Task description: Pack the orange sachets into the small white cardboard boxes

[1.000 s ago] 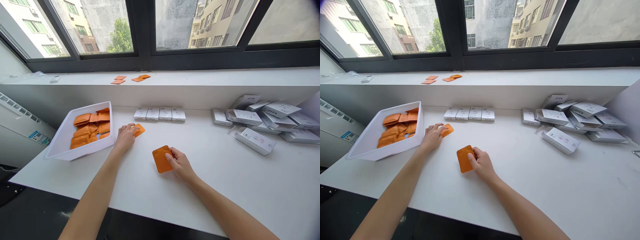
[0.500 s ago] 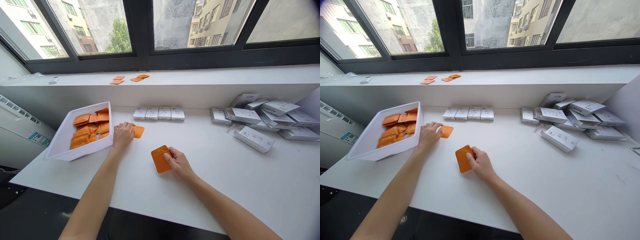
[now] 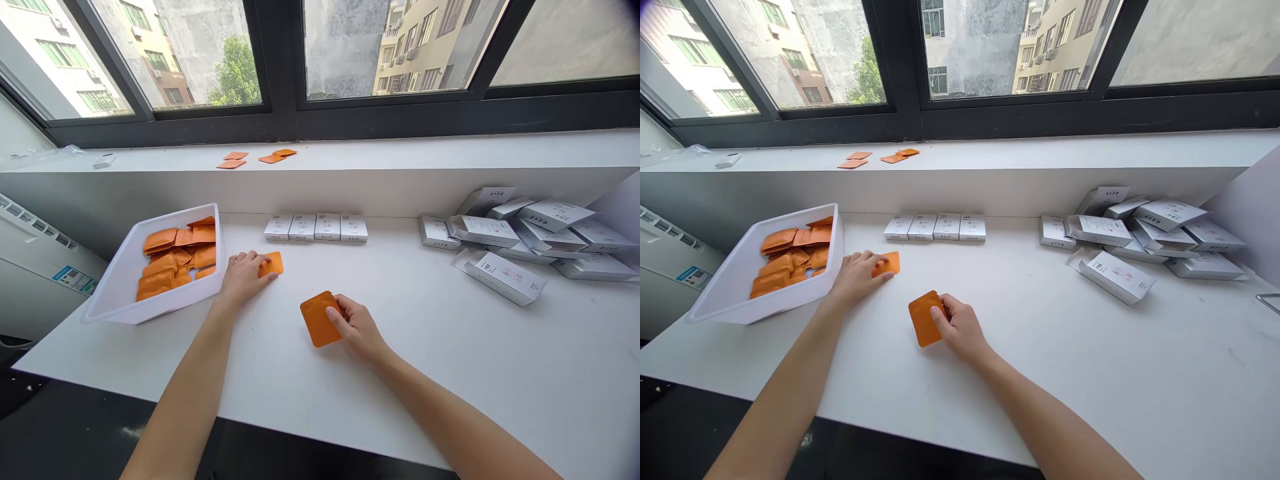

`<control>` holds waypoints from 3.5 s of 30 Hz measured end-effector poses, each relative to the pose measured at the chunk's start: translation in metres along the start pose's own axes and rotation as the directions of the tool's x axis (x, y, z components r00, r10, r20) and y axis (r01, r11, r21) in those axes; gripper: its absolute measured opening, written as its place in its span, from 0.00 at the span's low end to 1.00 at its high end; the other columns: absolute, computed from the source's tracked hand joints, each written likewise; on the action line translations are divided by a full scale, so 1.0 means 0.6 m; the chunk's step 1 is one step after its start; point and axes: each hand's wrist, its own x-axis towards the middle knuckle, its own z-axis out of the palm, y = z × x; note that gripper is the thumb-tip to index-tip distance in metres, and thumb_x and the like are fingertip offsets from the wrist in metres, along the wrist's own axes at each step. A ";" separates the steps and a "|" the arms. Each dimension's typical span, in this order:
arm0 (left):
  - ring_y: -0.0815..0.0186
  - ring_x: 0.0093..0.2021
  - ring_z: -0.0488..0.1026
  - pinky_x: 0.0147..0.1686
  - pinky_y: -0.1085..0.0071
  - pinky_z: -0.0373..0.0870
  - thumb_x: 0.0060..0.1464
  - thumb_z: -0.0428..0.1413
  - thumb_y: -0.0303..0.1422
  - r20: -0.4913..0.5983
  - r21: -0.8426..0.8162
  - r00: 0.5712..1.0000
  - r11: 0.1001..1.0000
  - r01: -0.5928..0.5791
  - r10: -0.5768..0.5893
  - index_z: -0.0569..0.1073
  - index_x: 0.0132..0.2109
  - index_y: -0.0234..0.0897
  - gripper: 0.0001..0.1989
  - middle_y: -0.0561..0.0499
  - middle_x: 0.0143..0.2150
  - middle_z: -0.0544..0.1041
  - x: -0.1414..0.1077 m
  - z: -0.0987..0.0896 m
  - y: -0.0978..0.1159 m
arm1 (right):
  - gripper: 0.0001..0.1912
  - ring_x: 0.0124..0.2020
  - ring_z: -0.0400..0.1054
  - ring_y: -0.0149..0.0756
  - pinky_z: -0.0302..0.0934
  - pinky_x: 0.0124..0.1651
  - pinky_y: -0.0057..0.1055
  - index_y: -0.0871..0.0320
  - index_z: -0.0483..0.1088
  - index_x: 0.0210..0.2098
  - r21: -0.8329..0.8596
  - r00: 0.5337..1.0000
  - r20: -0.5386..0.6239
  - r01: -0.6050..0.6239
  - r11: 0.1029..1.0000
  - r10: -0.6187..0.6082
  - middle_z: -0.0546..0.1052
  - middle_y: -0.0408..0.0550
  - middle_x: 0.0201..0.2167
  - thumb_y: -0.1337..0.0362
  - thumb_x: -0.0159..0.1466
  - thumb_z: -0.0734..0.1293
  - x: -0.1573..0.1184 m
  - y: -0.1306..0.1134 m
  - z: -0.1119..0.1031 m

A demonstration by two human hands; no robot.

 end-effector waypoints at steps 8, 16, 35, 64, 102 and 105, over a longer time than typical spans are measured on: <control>0.54 0.61 0.60 0.60 0.54 0.50 0.62 0.42 0.37 0.021 -0.027 1.000 1.000 0.013 -0.013 0.67 0.59 0.47 0.21 0.48 0.59 0.69 0.015 0.022 0.000 | 0.13 0.29 0.64 0.33 0.58 0.31 0.29 0.56 0.67 0.35 0.014 1.000 0.003 -0.014 1.000 0.014 0.70 0.44 0.30 0.54 0.66 0.59 0.001 0.000 0.000; 0.57 0.46 0.71 0.49 0.60 0.66 0.62 0.41 0.43 0.065 -0.200 0.996 0.978 0.068 -0.056 0.72 0.50 0.45 0.20 0.47 0.47 0.75 -0.024 -0.016 0.039 | 0.17 0.31 0.66 0.34 0.60 0.31 0.30 0.56 0.68 0.37 0.096 0.999 -0.034 -0.010 0.995 0.013 0.72 0.46 0.32 0.49 0.65 0.60 0.003 -0.002 -0.001; 0.58 0.44 0.71 0.46 0.59 0.66 0.56 0.52 0.50 -0.075 -0.446 0.997 0.895 -0.030 -0.004 0.60 0.57 0.47 0.25 0.47 0.51 0.71 -0.134 0.004 0.179 | 0.19 0.24 0.73 0.34 0.63 0.32 0.31 0.58 0.69 0.39 0.217 0.980 -0.170 -0.068 0.974 0.106 0.77 0.45 0.28 0.48 0.62 0.63 0.005 -0.003 0.015; 0.52 0.60 0.64 0.58 0.57 0.58 0.56 0.47 0.49 -0.015 -0.071 0.975 0.973 0.221 -0.222 0.65 0.59 0.38 0.28 0.42 0.62 0.67 0.039 0.040 0.027 | 0.10 0.22 0.65 0.26 0.58 0.37 0.29 0.55 0.73 0.37 -0.528 0.878 0.325 0.477 0.702 -0.351 0.76 0.39 0.23 0.69 0.63 0.60 -0.026 -0.007 0.019; 0.67 0.23 0.73 0.26 0.71 0.68 0.52 0.54 0.45 0.061 -0.880 0.967 0.444 0.169 -0.248 0.71 0.35 0.36 0.15 0.52 0.26 0.76 -0.102 -0.090 0.134 | 0.21 0.32 0.69 0.34 0.65 0.36 0.33 0.56 0.66 0.49 -0.150 0.966 0.053 0.258 0.954 -0.253 0.76 0.49 0.35 0.49 0.67 0.58 -0.030 -0.038 0.009; 0.65 0.30 0.76 0.32 0.67 0.72 0.59 0.49 0.46 0.111 -0.880 0.993 0.461 0.113 -0.032 0.72 0.37 0.39 0.16 0.50 0.31 0.78 -0.125 -0.033 0.215 | 0.24 0.29 0.69 0.34 0.67 0.34 0.33 0.59 0.68 0.39 0.043 0.982 -0.101 0.165 0.985 -0.160 0.75 0.50 0.31 0.45 0.66 0.56 -0.021 -0.041 -0.001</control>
